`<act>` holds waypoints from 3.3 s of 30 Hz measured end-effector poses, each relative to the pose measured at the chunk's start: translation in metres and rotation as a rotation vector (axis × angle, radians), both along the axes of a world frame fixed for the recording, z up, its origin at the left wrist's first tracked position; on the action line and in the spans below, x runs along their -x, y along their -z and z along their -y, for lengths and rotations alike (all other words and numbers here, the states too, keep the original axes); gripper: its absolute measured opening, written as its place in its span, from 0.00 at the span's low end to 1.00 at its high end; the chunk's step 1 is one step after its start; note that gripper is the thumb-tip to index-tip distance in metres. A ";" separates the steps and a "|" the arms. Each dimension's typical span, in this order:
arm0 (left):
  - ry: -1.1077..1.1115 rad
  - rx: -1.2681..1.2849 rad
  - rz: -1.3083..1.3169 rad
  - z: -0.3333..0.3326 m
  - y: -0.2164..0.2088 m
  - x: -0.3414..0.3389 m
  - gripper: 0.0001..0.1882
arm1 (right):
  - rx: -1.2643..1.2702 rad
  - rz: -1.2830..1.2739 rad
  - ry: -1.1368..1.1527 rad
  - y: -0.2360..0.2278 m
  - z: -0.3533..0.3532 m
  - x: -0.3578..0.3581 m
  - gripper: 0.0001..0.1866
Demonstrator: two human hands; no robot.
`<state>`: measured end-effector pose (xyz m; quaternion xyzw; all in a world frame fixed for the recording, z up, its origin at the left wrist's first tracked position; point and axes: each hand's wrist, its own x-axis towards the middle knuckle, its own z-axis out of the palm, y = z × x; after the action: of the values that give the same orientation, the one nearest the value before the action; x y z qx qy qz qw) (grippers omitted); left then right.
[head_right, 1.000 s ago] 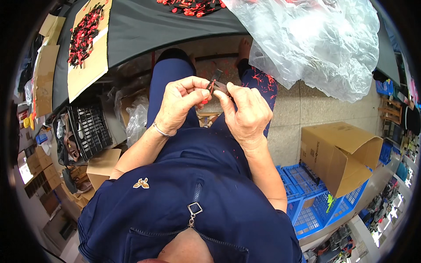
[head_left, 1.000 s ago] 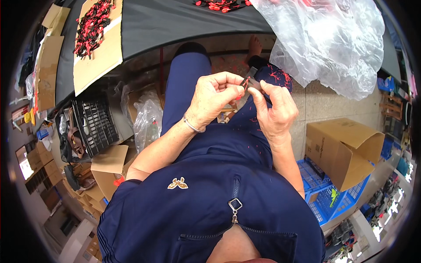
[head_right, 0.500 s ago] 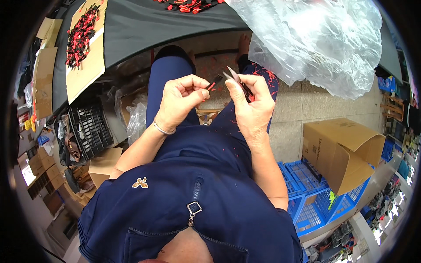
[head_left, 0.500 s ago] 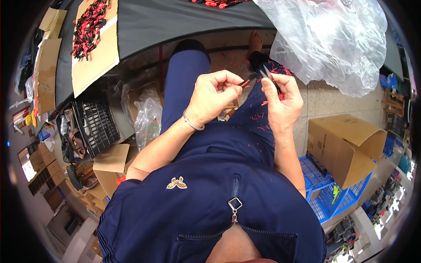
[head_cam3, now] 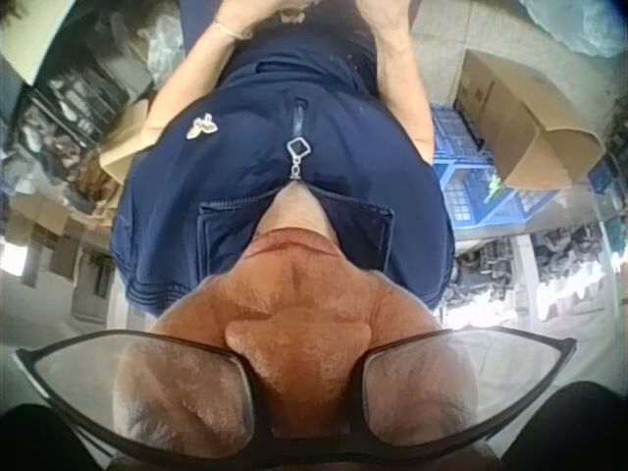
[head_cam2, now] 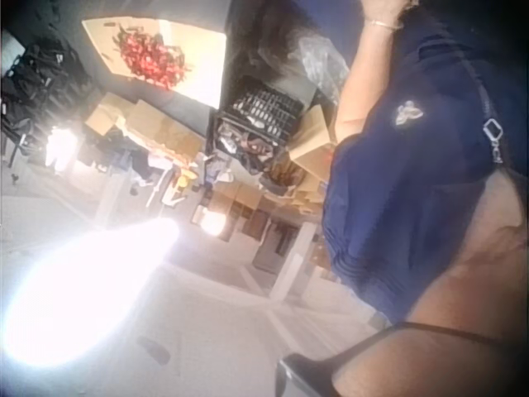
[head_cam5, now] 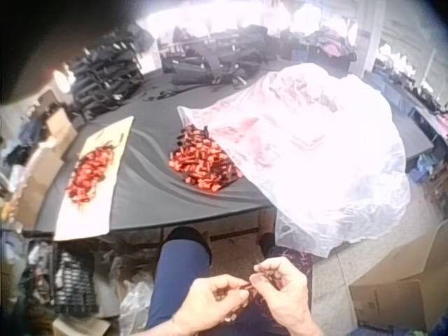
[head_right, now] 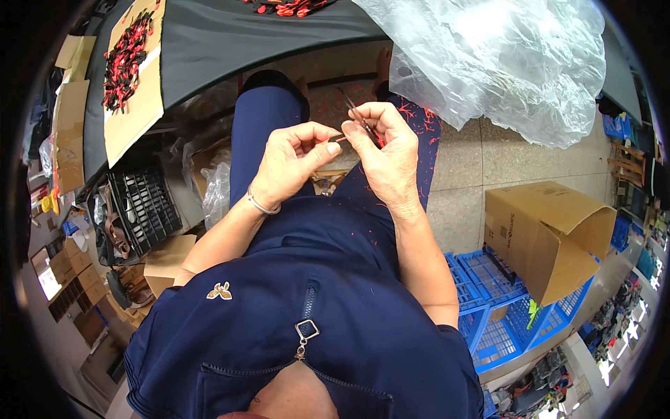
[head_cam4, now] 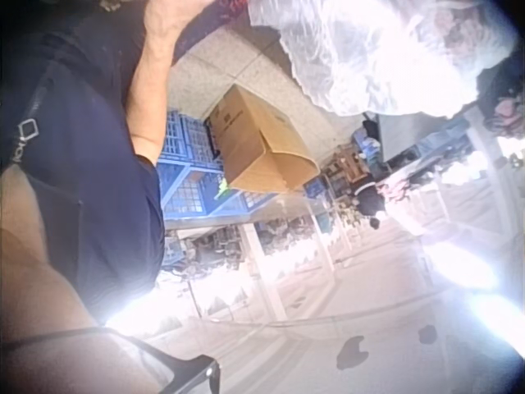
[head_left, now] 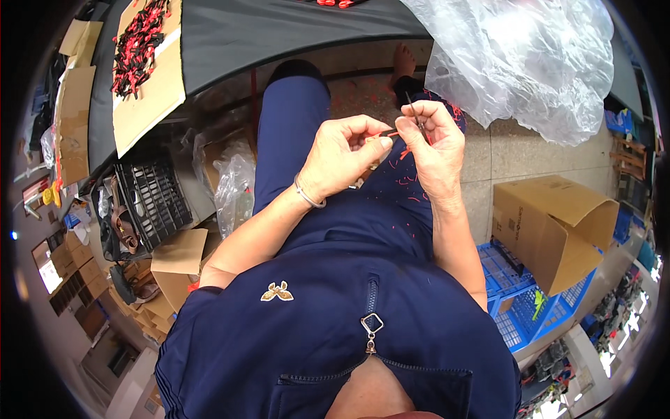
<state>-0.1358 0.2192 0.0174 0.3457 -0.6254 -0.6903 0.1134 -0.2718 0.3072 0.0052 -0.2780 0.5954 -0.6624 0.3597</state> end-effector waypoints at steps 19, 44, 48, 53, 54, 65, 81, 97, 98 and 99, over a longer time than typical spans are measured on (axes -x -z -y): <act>-0.198 -0.454 -0.143 0.004 0.004 0.000 0.10 | -0.220 -0.694 0.143 0.003 -0.021 -0.011 0.10; -0.908 0.835 -0.072 0.273 -0.011 -0.142 0.11 | -0.211 -0.280 0.029 0.022 0.018 0.001 0.04; -1.009 1.368 0.391 0.310 0.001 -0.163 0.19 | -0.234 -0.245 0.041 0.026 0.027 0.001 0.05; -0.470 1.308 0.204 0.238 -0.007 -0.064 0.14 | -0.244 -0.192 0.034 0.023 0.028 -0.001 0.07; -0.409 1.356 0.208 0.228 -0.007 -0.046 0.13 | -0.248 -0.199 0.025 0.024 0.029 -0.003 0.07; -0.346 1.238 0.287 0.245 0.020 0.032 0.08 | -0.265 -0.227 0.023 0.034 0.017 0.012 0.06; -0.396 -0.126 -0.149 0.141 -0.009 -0.014 0.06 | -0.146 0.112 0.061 0.003 0.037 0.005 0.11; -0.147 -0.297 -0.147 0.036 -0.011 0.001 0.08 | -0.101 0.262 0.020 -0.023 0.031 -0.007 0.08; -0.156 -0.344 -0.149 0.035 -0.010 0.000 0.09 | -0.096 0.113 0.077 -0.026 0.027 -0.008 0.08; -0.178 -0.360 -0.141 0.035 -0.012 0.000 0.09 | -0.091 -0.036 0.133 -0.027 0.023 -0.009 0.09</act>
<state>-0.1362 0.1844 0.0295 0.3651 -0.4495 -0.8006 0.1539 -0.2623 0.2839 0.0324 -0.2331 0.6484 -0.6521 0.3163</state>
